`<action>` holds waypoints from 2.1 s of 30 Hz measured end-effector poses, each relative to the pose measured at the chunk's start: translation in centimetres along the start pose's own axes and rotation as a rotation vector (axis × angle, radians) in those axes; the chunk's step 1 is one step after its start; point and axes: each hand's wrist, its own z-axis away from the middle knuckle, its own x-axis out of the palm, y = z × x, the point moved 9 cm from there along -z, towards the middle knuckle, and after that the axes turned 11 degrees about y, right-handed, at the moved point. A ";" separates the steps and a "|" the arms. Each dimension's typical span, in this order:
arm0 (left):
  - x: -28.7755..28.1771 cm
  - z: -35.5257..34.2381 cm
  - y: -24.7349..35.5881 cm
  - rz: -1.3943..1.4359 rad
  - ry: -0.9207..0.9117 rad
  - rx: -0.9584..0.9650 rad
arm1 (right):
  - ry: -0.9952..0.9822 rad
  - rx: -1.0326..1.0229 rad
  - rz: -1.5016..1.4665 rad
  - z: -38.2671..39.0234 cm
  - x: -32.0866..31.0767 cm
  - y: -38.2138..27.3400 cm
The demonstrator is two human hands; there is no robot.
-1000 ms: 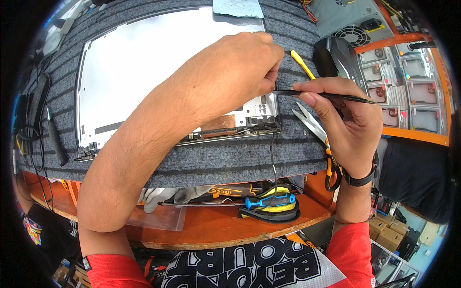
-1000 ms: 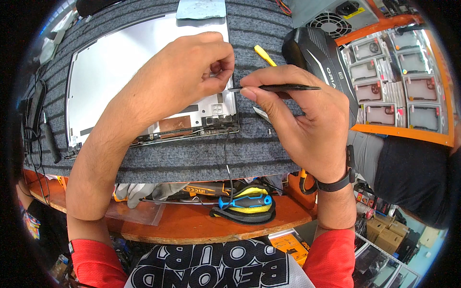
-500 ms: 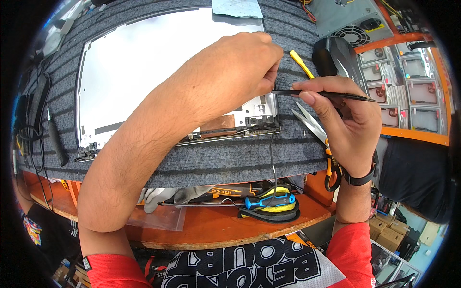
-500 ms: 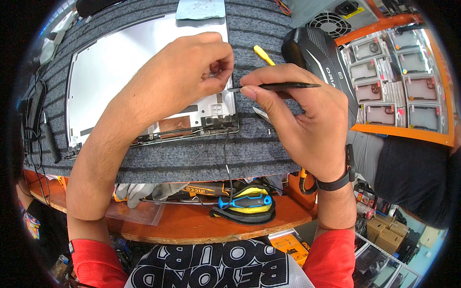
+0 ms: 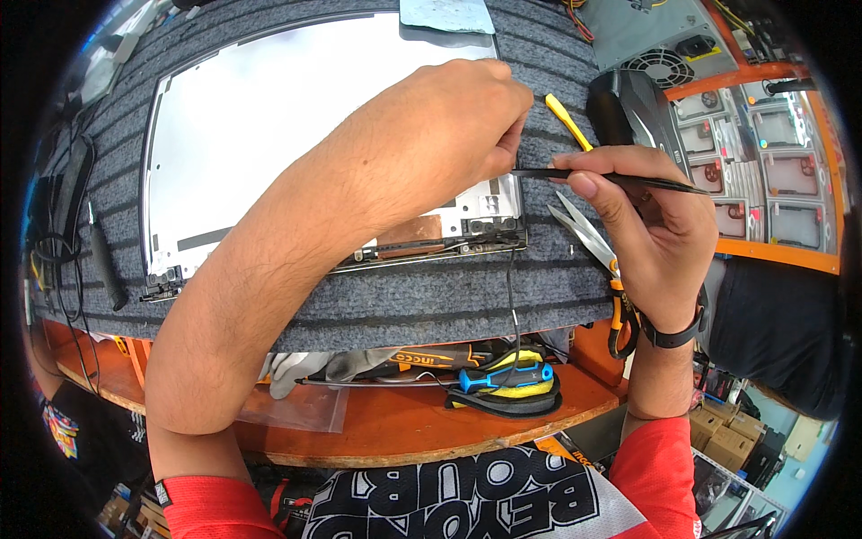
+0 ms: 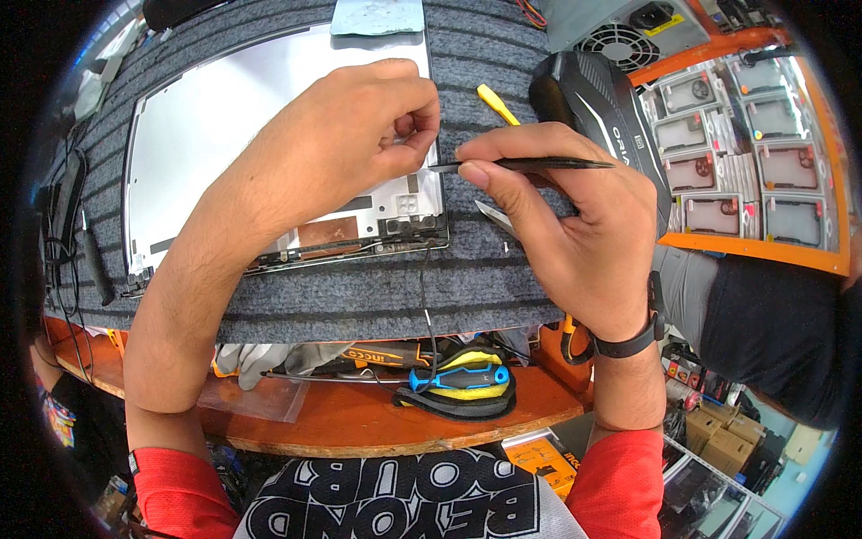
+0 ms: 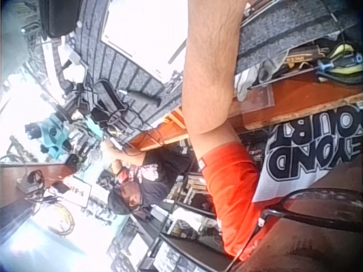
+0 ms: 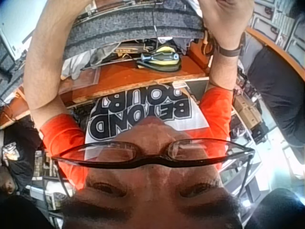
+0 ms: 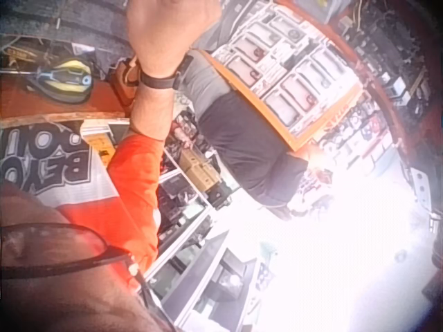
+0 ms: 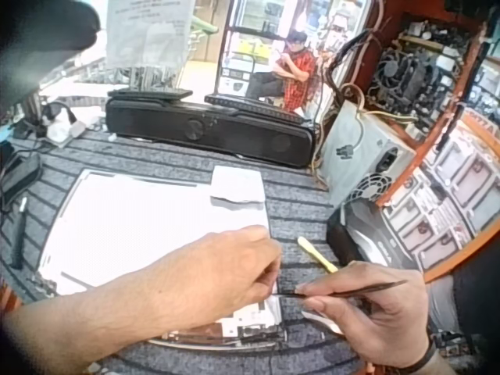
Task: The person manipulates the frame and internal components of a laptop screen assembly on a workbench, using tweezers to handle small wires and adhesive strips.
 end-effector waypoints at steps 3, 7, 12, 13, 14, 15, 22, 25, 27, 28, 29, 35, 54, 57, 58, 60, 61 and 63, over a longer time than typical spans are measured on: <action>0.0 0.0 0.0 0.002 0.002 -0.001 | -0.001 0.003 -0.003 0.0 0.0 0.1; 0.0 0.1 0.0 -0.003 0.009 -0.002 | -0.005 0.002 -0.006 0.0 -0.1 0.0; 0.0 0.0 0.0 -0.006 0.003 -0.001 | 0.009 -0.020 -0.045 -0.2 -0.3 -0.2; 0.0 0.0 0.0 0.000 -0.003 -0.005 | -0.003 -0.018 -0.024 -0.2 -0.3 -0.2; 0.0 0.0 -0.1 -0.001 -0.001 -0.004 | -0.015 -0.016 -0.004 -0.2 -0.3 -0.2; 0.0 0.0 -0.1 -0.002 0.002 -0.003 | -0.026 -0.014 0.017 -0.2 -0.4 -0.3; 0.0 -0.2 0.2 -0.026 0.010 0.000 | -0.075 -0.054 -0.017 -0.3 -1.3 -1.0; 0.0 -0.2 -0.1 -0.038 0.018 -0.024 | -0.090 -0.055 -0.001 -0.2 -0.7 -1.0; 0.0 -0.1 -0.2 -0.046 0.017 -0.023 | -0.019 -0.091 0.010 -0.4 -0.3 -0.8; -0.1 -0.1 -0.2 -0.048 0.017 -0.022 | -0.009 -0.081 0.001 -0.4 -0.1 -0.6; -0.1 -0.2 -0.3 -0.050 0.021 -0.023 | 0.002 -0.070 -0.009 -0.4 0.0 -0.4; -0.3 -0.4 -0.3 -0.060 0.068 -0.011 | 0.005 -0.076 0.013 -0.5 -0.1 -0.6; -0.4 -0.5 -0.1 -0.085 0.060 -0.015 | -0.009 -0.123 0.043 -0.5 0.5 -0.8; -0.4 -0.4 -0.1 -0.089 0.065 -0.012 | -0.010 -0.119 0.018 -0.4 0.7 -0.6; -0.4 -0.4 0.0 -0.088 0.067 -0.013 | -0.012 -0.118 0.023 -0.4 0.7 -0.6; -0.4 -0.4 -0.1 -0.090 0.063 -0.019 | -0.018 -0.116 0.032 -0.4 0.7 -0.6; -0.4 -0.4 -0.1 -0.091 0.061 -0.022 | -0.017 -0.110 0.035 -0.4 0.7 -0.6; -0.3 -0.4 -0.2 -0.099 0.059 -0.018 | -0.016 -0.100 0.041 -0.4 0.7 -0.5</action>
